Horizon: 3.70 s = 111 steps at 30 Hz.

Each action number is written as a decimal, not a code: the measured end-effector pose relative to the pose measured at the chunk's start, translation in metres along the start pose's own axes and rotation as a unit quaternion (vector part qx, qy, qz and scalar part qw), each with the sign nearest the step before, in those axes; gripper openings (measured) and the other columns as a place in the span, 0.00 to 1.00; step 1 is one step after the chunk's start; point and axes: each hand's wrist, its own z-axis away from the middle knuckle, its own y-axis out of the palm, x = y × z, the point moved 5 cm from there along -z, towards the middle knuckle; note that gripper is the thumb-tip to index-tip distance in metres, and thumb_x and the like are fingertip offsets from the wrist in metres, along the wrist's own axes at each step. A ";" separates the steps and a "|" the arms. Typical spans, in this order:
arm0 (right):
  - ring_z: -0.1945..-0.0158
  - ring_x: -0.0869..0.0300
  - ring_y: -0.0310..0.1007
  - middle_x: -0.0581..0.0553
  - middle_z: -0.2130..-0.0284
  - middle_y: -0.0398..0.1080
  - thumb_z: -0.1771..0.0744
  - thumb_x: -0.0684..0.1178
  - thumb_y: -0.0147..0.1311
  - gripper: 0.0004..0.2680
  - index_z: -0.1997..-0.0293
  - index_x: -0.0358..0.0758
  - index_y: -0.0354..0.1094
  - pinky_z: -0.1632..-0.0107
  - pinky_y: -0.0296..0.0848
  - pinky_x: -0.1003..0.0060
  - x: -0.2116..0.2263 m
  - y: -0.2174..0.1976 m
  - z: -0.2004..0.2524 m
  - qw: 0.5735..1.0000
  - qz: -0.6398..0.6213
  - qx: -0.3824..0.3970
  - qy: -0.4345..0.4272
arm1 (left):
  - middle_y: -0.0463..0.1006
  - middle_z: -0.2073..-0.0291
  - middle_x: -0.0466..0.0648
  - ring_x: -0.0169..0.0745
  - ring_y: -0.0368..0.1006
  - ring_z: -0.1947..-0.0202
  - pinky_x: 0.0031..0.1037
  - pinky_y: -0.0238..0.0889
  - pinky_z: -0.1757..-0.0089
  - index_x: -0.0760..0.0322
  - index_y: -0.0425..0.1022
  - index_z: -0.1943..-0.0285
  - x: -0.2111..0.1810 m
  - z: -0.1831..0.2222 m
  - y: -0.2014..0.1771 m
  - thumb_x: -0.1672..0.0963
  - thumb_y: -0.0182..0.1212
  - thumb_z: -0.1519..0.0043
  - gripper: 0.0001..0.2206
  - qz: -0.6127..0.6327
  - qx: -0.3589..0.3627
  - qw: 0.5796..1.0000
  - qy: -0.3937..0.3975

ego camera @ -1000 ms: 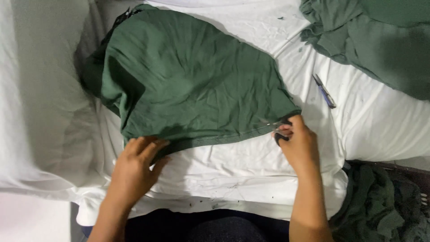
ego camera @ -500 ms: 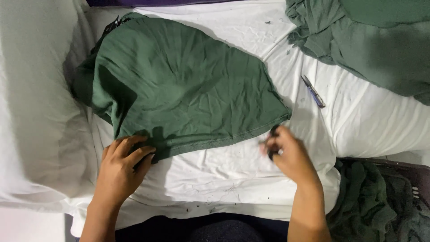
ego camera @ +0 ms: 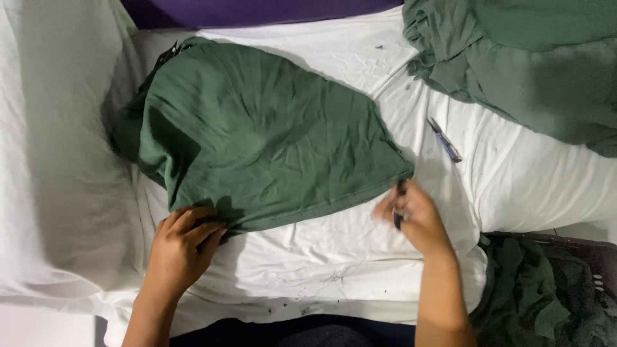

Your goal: Trimming excess threads from a green garment using scissors

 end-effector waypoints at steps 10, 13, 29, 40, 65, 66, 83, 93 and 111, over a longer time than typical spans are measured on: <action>0.55 0.58 0.74 0.47 0.57 0.73 0.38 0.38 0.66 0.16 0.51 0.40 0.61 0.49 0.71 0.64 0.007 -0.013 -0.016 0.958 0.242 -0.134 -0.078 | 0.78 0.66 0.52 0.52 0.73 0.66 0.40 0.67 0.60 0.67 0.74 0.56 0.008 0.016 0.022 0.62 0.55 0.35 0.04 0.028 -0.031 0.997 -0.066; 0.50 0.54 0.78 0.42 0.53 0.76 0.39 0.41 0.67 0.16 0.50 0.42 0.64 0.47 0.71 0.61 0.012 -0.010 -0.024 0.927 0.331 -0.166 -0.065 | 0.78 0.66 0.51 0.53 0.73 0.65 0.41 0.65 0.58 0.64 0.72 0.55 0.013 0.024 0.035 0.54 0.58 0.37 0.09 0.030 0.022 0.995 -0.091; 0.67 0.55 0.58 0.43 0.67 0.55 0.39 0.35 0.51 0.13 0.56 0.45 0.55 0.55 0.64 0.54 0.020 -0.054 0.013 0.947 -0.301 0.036 -0.109 | 0.79 0.49 0.53 0.51 0.76 0.52 0.38 0.68 0.53 0.65 0.77 0.48 -0.020 0.019 -0.004 0.63 0.53 0.37 0.11 0.134 -0.048 0.989 0.024; 0.60 0.57 0.68 0.42 0.61 0.68 0.38 0.37 0.58 0.14 0.52 0.41 0.56 0.52 0.63 0.65 0.019 -0.032 -0.001 0.966 0.127 -0.201 -0.100 | 0.83 0.61 0.45 0.40 0.81 0.64 0.29 0.70 0.61 0.57 0.81 0.50 -0.035 0.023 -0.015 0.49 0.59 0.37 0.15 0.262 0.127 0.945 -0.152; 0.54 0.49 0.78 0.47 0.61 0.75 0.40 0.45 0.67 0.16 0.50 0.53 0.65 0.50 0.76 0.52 -0.015 0.307 -0.083 0.863 0.420 0.170 -0.223 | 0.81 0.58 0.57 0.66 0.76 0.57 0.54 0.68 0.59 0.63 0.66 0.40 0.087 -0.026 0.022 0.60 0.71 0.45 0.25 0.157 -0.100 0.928 -0.323; 0.54 0.49 0.78 0.47 0.61 0.75 0.40 0.45 0.67 0.16 0.50 0.53 0.65 0.50 0.76 0.52 -0.022 0.309 -0.088 0.863 0.420 0.172 -0.224 | 0.81 0.58 0.57 0.66 0.76 0.57 0.54 0.68 0.59 0.63 0.66 0.40 0.087 -0.027 0.018 0.60 0.71 0.45 0.25 0.157 -0.101 0.927 -0.324; 0.59 0.61 0.81 0.47 0.64 0.80 0.36 0.32 0.59 0.09 0.60 0.41 0.66 0.52 0.77 0.67 0.026 0.171 0.062 0.803 0.090 0.587 0.050 | 0.77 0.57 0.47 0.47 0.74 0.56 0.38 0.67 0.64 0.56 0.68 0.40 0.082 -0.031 0.017 0.60 0.63 0.43 0.21 0.098 -0.069 0.961 -0.250; 0.59 0.62 0.85 0.58 0.65 0.84 0.44 0.38 0.60 0.12 0.63 0.50 0.70 0.56 0.77 0.68 0.009 0.094 0.032 0.902 0.364 0.195 -0.128 | 0.66 0.36 0.57 0.60 0.60 0.36 0.61 0.53 0.50 0.53 0.68 0.36 -0.030 0.006 0.023 0.37 0.69 0.51 0.38 0.004 0.047 0.999 -0.017; 0.51 0.59 0.83 0.48 0.58 0.82 0.44 0.30 0.50 0.13 0.63 0.40 0.68 0.49 0.78 0.68 0.005 0.133 0.019 0.939 0.250 0.206 -0.119 | 0.86 0.63 0.51 0.44 0.84 0.61 0.28 0.78 0.58 0.70 0.81 0.59 -0.069 -0.009 -0.012 0.60 0.62 0.37 0.06 0.211 -0.087 0.973 -0.042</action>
